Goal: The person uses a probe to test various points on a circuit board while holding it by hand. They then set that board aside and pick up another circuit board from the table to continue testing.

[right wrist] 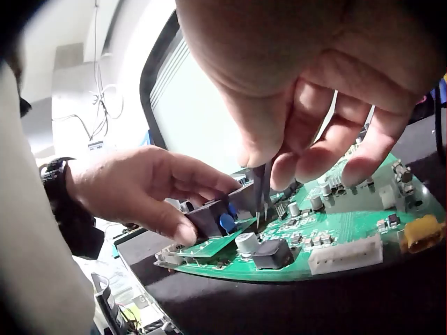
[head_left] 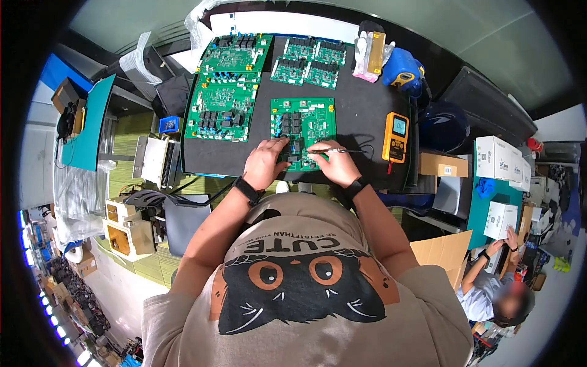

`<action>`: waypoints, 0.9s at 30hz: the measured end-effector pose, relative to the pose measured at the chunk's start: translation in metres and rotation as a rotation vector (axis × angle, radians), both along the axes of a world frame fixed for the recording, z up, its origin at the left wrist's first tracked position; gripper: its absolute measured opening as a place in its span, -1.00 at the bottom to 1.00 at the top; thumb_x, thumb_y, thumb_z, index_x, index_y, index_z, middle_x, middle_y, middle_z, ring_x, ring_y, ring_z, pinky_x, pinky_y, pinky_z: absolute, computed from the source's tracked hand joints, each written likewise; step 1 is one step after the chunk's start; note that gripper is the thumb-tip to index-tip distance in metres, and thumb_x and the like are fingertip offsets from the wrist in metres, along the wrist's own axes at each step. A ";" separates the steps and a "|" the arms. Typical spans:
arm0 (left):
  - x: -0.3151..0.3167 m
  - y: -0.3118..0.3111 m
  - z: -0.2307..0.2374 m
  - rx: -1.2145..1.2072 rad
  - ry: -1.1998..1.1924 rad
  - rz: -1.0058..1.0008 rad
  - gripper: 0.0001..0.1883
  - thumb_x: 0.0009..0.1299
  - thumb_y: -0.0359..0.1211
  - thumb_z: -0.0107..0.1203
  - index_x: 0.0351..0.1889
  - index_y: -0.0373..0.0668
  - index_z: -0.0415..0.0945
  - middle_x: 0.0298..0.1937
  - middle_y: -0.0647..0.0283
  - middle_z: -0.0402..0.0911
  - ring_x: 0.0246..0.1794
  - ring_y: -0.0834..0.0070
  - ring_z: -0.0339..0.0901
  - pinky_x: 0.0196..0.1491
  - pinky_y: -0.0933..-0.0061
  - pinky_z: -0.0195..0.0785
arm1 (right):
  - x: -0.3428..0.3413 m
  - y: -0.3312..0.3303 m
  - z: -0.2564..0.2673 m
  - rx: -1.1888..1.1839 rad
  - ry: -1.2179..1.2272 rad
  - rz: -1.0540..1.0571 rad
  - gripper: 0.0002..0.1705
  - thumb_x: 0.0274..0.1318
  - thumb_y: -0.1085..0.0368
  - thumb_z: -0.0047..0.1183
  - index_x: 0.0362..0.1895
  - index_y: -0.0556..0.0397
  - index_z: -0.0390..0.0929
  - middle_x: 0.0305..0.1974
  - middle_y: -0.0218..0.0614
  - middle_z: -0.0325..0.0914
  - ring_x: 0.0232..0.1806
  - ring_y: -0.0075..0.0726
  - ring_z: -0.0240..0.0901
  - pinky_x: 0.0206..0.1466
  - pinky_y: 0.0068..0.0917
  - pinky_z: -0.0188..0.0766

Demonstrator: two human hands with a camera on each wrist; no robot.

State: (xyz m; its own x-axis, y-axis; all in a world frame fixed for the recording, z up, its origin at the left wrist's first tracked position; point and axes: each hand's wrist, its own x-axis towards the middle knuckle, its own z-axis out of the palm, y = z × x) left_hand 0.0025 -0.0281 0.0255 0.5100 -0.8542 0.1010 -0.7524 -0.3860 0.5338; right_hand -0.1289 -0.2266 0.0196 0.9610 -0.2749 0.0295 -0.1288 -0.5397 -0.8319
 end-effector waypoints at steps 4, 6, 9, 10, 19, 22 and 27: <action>0.000 0.000 0.000 0.008 0.008 0.009 -0.31 0.12 -0.38 0.42 0.27 -0.24 0.46 0.17 0.02 0.60 0.13 0.04 0.53 0.18 0.15 0.41 | 0.003 0.002 0.000 0.015 -0.007 0.012 -0.83 0.22 0.29 0.19 -0.14 0.05 0.68 -0.16 -0.16 0.68 0.00 0.02 0.55 0.07 -0.15 0.49; 0.000 0.000 0.000 0.010 0.016 0.014 -0.31 0.12 -0.37 0.42 0.27 -0.23 0.46 0.18 0.03 0.60 0.13 0.05 0.53 0.18 0.15 0.41 | 0.004 0.002 -0.004 0.007 -0.020 0.014 -0.82 0.22 0.29 0.18 -0.13 0.05 0.68 -0.14 -0.15 0.68 0.00 0.02 0.55 0.08 -0.15 0.49; -0.001 0.000 0.000 0.013 0.011 0.014 -0.31 0.12 -0.37 0.42 0.27 -0.23 0.47 0.18 0.03 0.60 0.14 0.05 0.53 0.19 0.15 0.41 | 0.004 0.001 -0.005 -0.007 -0.024 0.015 -0.82 0.21 0.30 0.20 -0.11 0.02 0.70 -0.14 -0.17 0.69 -0.01 -0.05 0.59 0.09 -0.22 0.50; -0.001 0.000 0.000 0.016 0.013 0.015 -0.31 0.12 -0.37 0.42 0.27 -0.23 0.47 0.18 0.03 0.60 0.14 0.05 0.53 0.19 0.16 0.41 | 0.004 0.001 -0.005 -0.009 -0.024 0.016 -0.82 0.21 0.30 0.20 -0.11 0.02 0.70 -0.14 -0.17 0.69 -0.01 -0.05 0.59 0.09 -0.22 0.50; -0.001 0.000 -0.001 0.010 0.013 0.016 -0.31 0.13 -0.37 0.42 0.27 -0.23 0.47 0.19 0.04 0.60 0.14 0.06 0.53 0.19 0.16 0.41 | 0.006 -0.001 -0.007 0.000 -0.017 0.033 -0.81 0.22 0.27 0.18 -0.13 0.04 0.69 -0.14 -0.15 0.68 0.00 0.02 0.55 0.08 -0.17 0.49; -0.001 0.000 0.000 0.007 0.017 0.019 -0.31 0.13 -0.37 0.42 0.27 -0.23 0.47 0.19 0.04 0.60 0.14 0.06 0.53 0.19 0.17 0.41 | 0.007 -0.001 -0.006 0.021 -0.016 0.030 -0.82 0.22 0.27 0.19 -0.14 0.04 0.69 -0.14 -0.14 0.68 0.00 0.02 0.55 0.09 -0.17 0.49; -0.001 0.000 0.000 0.018 0.021 0.022 -0.32 0.13 -0.37 0.41 0.27 -0.23 0.47 0.19 0.04 0.60 0.13 0.06 0.52 0.20 0.16 0.41 | 0.009 -0.001 -0.004 -0.010 -0.006 0.048 -0.83 0.21 0.29 0.19 -0.16 0.06 0.69 -0.17 -0.15 0.67 -0.02 0.04 0.55 0.08 -0.16 0.49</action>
State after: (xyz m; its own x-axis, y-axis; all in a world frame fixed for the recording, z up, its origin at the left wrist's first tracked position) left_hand 0.0020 -0.0286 0.0253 0.5307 -0.8443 0.0750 -0.7323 -0.4121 0.5421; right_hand -0.1204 -0.2280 0.0157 0.9730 -0.2278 0.0373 -0.0978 -0.5533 -0.8272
